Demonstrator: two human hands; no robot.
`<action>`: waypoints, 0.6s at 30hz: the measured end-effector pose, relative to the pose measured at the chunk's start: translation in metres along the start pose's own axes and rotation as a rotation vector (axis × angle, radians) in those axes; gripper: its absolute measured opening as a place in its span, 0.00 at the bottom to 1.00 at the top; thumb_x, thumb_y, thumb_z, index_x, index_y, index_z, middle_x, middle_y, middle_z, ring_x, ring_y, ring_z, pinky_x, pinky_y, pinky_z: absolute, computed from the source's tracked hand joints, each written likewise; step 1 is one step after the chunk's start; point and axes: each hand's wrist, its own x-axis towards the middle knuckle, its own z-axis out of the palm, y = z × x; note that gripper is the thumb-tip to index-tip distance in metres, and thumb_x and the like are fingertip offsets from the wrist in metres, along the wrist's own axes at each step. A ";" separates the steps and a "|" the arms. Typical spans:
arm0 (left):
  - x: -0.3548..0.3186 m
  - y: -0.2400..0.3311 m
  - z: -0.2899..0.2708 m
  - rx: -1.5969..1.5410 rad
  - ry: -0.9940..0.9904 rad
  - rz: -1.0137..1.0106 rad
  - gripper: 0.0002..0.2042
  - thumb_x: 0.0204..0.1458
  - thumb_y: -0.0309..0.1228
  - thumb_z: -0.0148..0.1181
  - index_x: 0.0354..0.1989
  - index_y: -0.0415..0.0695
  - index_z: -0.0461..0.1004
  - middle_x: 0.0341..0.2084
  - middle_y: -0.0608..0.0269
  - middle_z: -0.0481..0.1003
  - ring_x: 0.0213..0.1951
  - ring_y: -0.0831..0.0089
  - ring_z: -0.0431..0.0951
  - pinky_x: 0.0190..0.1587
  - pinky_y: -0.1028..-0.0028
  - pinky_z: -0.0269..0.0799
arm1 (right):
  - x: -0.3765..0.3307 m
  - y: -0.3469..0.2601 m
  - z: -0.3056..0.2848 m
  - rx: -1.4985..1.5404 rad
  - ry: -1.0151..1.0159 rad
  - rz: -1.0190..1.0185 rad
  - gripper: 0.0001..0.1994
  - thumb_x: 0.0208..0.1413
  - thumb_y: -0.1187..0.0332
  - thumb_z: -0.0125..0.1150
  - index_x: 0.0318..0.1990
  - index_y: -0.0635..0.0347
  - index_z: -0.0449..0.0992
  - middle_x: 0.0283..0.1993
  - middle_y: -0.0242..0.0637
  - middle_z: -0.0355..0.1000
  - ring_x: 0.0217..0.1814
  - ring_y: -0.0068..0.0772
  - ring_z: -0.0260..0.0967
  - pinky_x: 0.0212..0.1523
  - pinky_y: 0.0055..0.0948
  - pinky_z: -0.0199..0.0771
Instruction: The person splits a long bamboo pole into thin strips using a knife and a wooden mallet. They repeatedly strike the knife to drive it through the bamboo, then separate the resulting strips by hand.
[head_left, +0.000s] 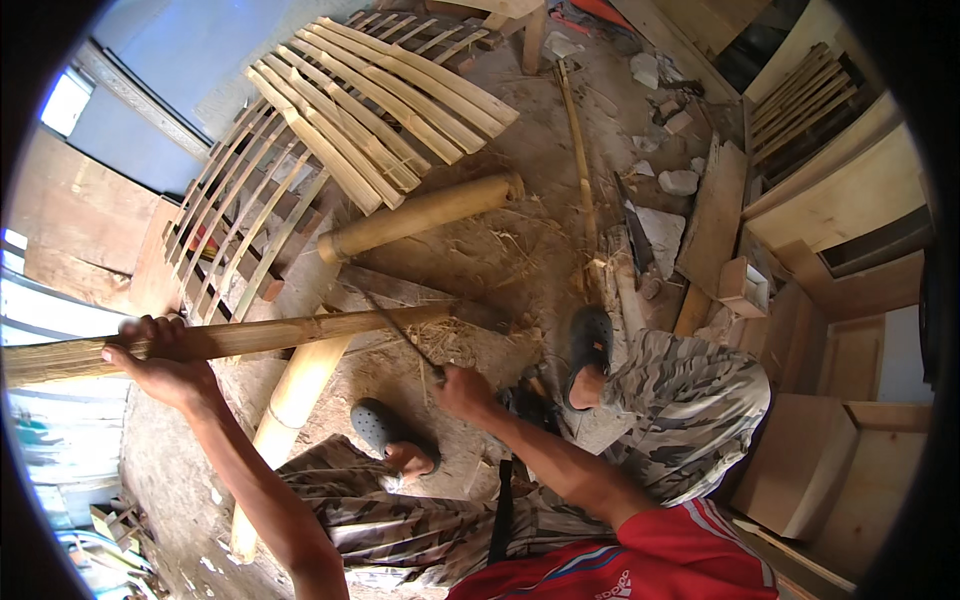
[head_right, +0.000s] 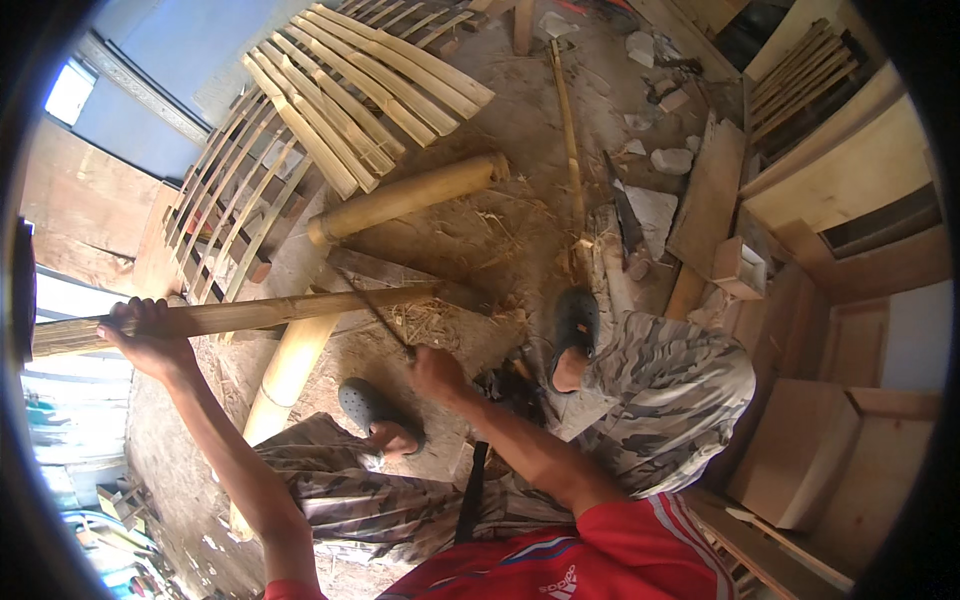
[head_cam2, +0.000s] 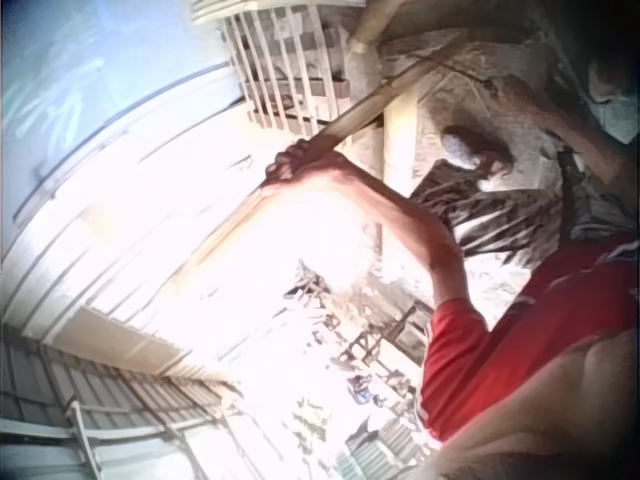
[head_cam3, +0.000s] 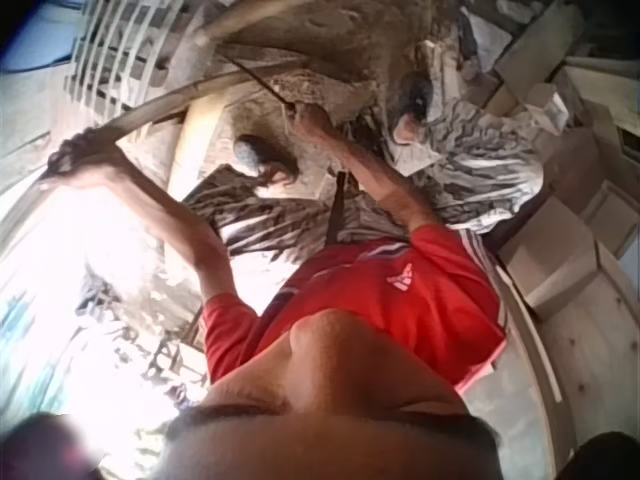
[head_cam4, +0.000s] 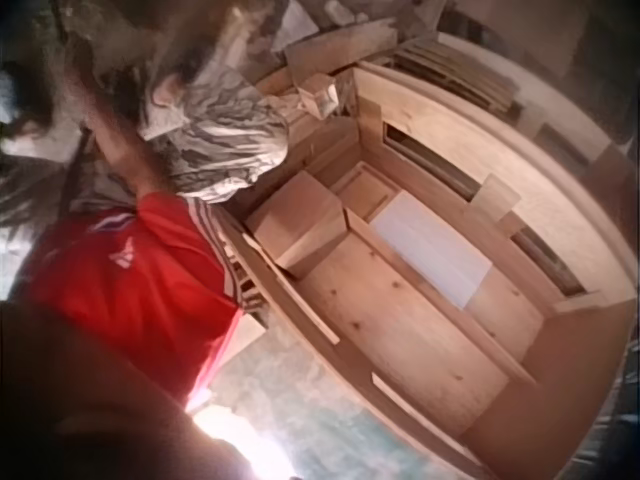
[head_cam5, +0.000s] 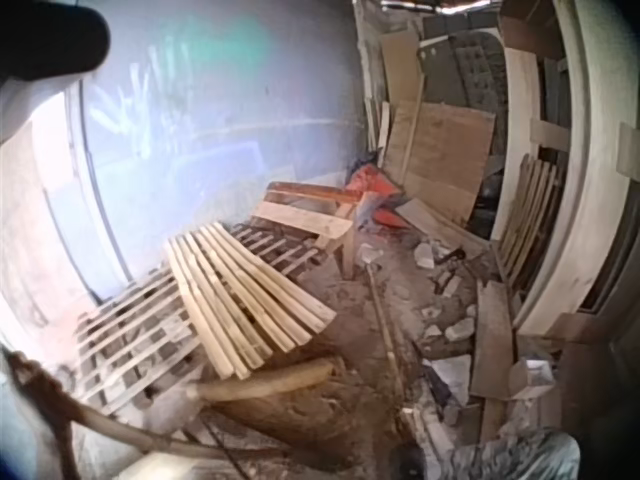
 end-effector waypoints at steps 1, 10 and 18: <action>-0.001 -0.002 -0.001 0.005 -0.005 -0.002 0.23 0.59 0.61 0.47 0.33 0.51 0.65 0.22 0.67 0.58 0.26 0.73 0.58 0.30 0.74 0.55 | -0.003 -0.019 0.001 0.039 0.026 -0.052 0.14 0.52 0.61 0.59 0.36 0.64 0.76 0.26 0.54 0.75 0.30 0.54 0.76 0.31 0.48 0.76; 0.000 -0.001 0.001 -0.001 -0.049 -0.022 0.23 0.60 0.61 0.45 0.32 0.52 0.63 0.24 0.68 0.57 0.26 0.74 0.53 0.32 0.74 0.53 | 0.004 -0.006 -0.003 -0.052 0.043 -0.003 0.15 0.53 0.58 0.58 0.37 0.63 0.76 0.25 0.52 0.74 0.30 0.57 0.75 0.33 0.51 0.75; 0.000 -0.003 -0.002 -0.027 -0.103 -0.039 0.24 0.58 0.61 0.49 0.31 0.52 0.64 0.23 0.68 0.58 0.24 0.75 0.55 0.32 0.74 0.57 | 0.016 0.014 0.004 -0.063 0.064 0.046 0.15 0.53 0.58 0.58 0.36 0.63 0.76 0.25 0.54 0.74 0.31 0.57 0.75 0.33 0.51 0.75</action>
